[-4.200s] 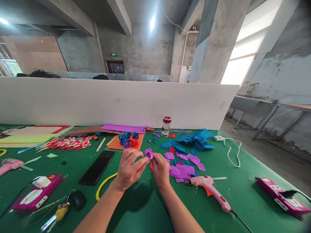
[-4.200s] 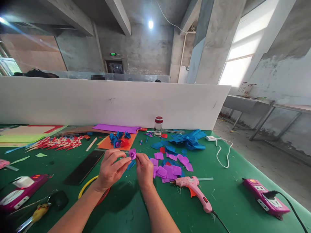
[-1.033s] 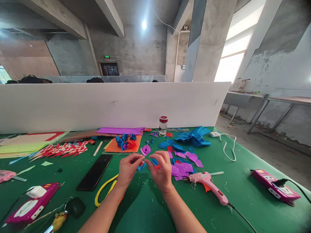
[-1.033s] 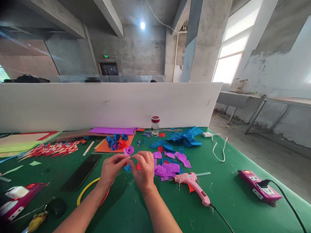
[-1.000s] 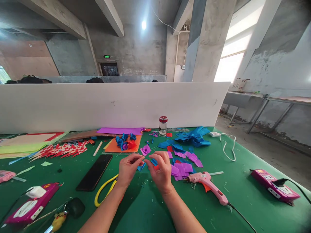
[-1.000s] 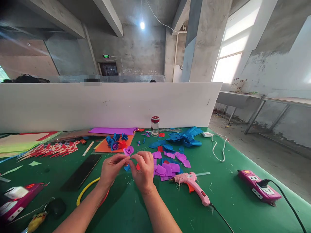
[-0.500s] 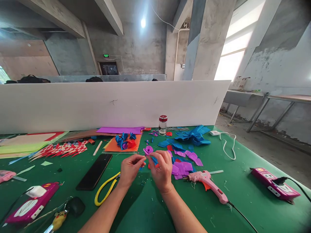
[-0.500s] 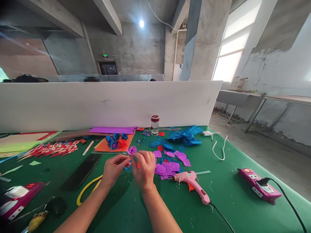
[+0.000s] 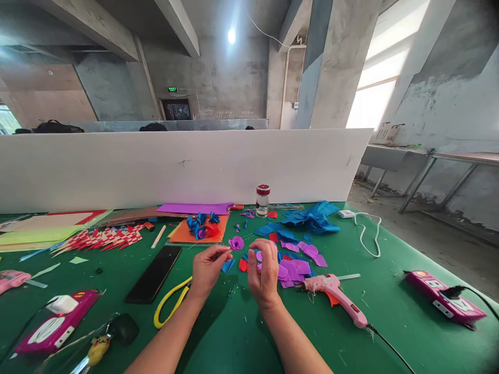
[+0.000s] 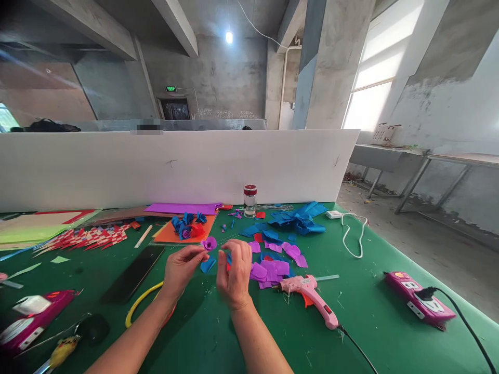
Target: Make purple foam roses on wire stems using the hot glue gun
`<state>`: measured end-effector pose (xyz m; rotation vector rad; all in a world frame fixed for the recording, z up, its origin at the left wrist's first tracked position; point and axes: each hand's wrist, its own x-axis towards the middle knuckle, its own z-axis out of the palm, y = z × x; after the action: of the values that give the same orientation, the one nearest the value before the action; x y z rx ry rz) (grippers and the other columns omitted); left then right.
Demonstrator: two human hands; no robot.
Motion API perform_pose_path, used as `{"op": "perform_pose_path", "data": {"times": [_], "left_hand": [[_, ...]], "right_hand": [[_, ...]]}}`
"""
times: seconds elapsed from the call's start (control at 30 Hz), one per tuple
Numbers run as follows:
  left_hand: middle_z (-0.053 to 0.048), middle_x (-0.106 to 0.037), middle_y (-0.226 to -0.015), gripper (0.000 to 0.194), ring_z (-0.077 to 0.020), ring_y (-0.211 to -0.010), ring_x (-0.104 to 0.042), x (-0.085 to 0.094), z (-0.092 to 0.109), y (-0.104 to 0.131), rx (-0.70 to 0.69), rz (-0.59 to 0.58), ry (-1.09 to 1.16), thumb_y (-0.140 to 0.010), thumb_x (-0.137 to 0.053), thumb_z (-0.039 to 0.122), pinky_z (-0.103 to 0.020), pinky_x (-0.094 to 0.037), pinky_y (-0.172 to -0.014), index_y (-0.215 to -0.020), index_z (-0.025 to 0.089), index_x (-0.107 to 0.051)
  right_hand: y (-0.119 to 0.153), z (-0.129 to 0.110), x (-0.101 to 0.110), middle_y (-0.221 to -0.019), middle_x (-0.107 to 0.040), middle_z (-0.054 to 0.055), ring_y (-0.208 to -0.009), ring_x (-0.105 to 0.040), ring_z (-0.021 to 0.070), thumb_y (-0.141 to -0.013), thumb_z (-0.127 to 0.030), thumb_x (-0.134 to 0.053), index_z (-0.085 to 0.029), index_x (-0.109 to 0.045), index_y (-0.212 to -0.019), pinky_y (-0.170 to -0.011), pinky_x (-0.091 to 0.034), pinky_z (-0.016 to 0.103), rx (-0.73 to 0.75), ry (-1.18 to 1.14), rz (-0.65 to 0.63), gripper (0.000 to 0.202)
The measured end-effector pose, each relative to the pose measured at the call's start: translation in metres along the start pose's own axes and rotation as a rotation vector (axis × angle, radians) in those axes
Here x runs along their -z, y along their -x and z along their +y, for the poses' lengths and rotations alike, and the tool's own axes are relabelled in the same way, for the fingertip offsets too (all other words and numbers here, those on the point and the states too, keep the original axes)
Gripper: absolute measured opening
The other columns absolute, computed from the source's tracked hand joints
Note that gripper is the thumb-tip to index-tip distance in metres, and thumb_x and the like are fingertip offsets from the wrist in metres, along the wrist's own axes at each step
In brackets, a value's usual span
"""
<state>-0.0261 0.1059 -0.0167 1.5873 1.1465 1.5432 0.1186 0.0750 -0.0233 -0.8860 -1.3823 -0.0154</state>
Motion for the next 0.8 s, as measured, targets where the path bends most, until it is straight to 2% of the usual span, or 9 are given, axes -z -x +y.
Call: {"op": "perform_pose_path", "data": {"times": [0.07,0.13,0.23,0.33,0.63,0.8], "left_hand": [[-0.002,-0.074,-0.072,0.008,-0.0188,-0.068,-0.068,0.001,0.002,0.001,-0.051,0.007,0.002,-0.069,-0.072,0.029,-0.028,-0.055,-0.068,-0.071,0.021,-0.073],[-0.002,-0.075,-0.078,0.008,-0.0196,-0.074,-0.069,0.002,0.003,0.002,-0.098,0.002,-0.023,-0.069,-0.071,0.029,-0.029,-0.054,-0.073,-0.073,0.022,-0.074],[-0.002,-0.075,-0.079,0.007,-0.0196,-0.075,-0.068,0.003,0.003,0.003,-0.125,0.004,-0.046,-0.069,-0.072,0.028,-0.029,-0.054,-0.073,-0.073,0.024,-0.075],[-0.001,-0.075,-0.076,0.007,-0.0199,-0.073,-0.068,0.002,0.0,0.004,-0.111,-0.002,-0.035,-0.068,-0.073,0.03,-0.029,-0.054,-0.071,-0.072,0.024,-0.075],[0.0,-0.069,-0.063,0.011,-0.0178,-0.062,-0.062,-0.009,-0.001,0.008,-0.036,-0.009,-0.007,-0.065,-0.073,0.033,-0.027,-0.052,-0.061,-0.066,0.022,-0.073],[-0.003,-0.07,-0.079,0.009,-0.0175,-0.071,-0.062,-0.011,0.001,0.008,-0.079,-0.036,0.028,-0.067,-0.072,0.028,-0.025,-0.052,-0.062,-0.069,0.02,-0.074]], "right_hand": [[0.0,0.003,-0.001,-0.093,-0.057,0.007,-0.091,-0.054,0.0201,-0.093,-0.017,-0.038,-0.02,-0.052,-0.099,-0.081,-0.042,0.037,-0.064,-0.053,0.012,0.015],[0.001,0.006,-0.004,-0.094,-0.057,0.007,-0.09,-0.054,0.0194,-0.094,-0.016,-0.036,-0.02,-0.052,-0.102,-0.08,-0.044,0.036,-0.107,-0.104,-0.046,0.018],[0.001,0.007,-0.01,-0.095,-0.059,0.007,-0.089,-0.055,0.0196,-0.09,-0.017,-0.043,-0.021,-0.054,-0.104,-0.077,-0.047,0.034,-0.106,-0.166,-0.155,0.018],[0.002,0.003,-0.014,-0.096,-0.06,0.007,-0.09,-0.056,0.0211,-0.084,-0.018,-0.053,-0.021,-0.057,-0.102,-0.077,-0.048,0.035,-0.082,-0.21,-0.21,0.019],[0.005,0.003,-0.02,-0.086,-0.061,0.004,-0.082,-0.058,0.0186,-0.083,-0.016,-0.06,-0.022,-0.062,-0.088,-0.071,-0.049,0.031,-0.112,-0.199,-0.122,0.009],[0.005,0.006,-0.019,-0.082,-0.061,0.004,-0.077,-0.058,0.0177,-0.084,-0.019,-0.058,-0.021,-0.067,-0.083,-0.067,-0.048,0.029,-0.128,-0.183,-0.149,0.009]]}}
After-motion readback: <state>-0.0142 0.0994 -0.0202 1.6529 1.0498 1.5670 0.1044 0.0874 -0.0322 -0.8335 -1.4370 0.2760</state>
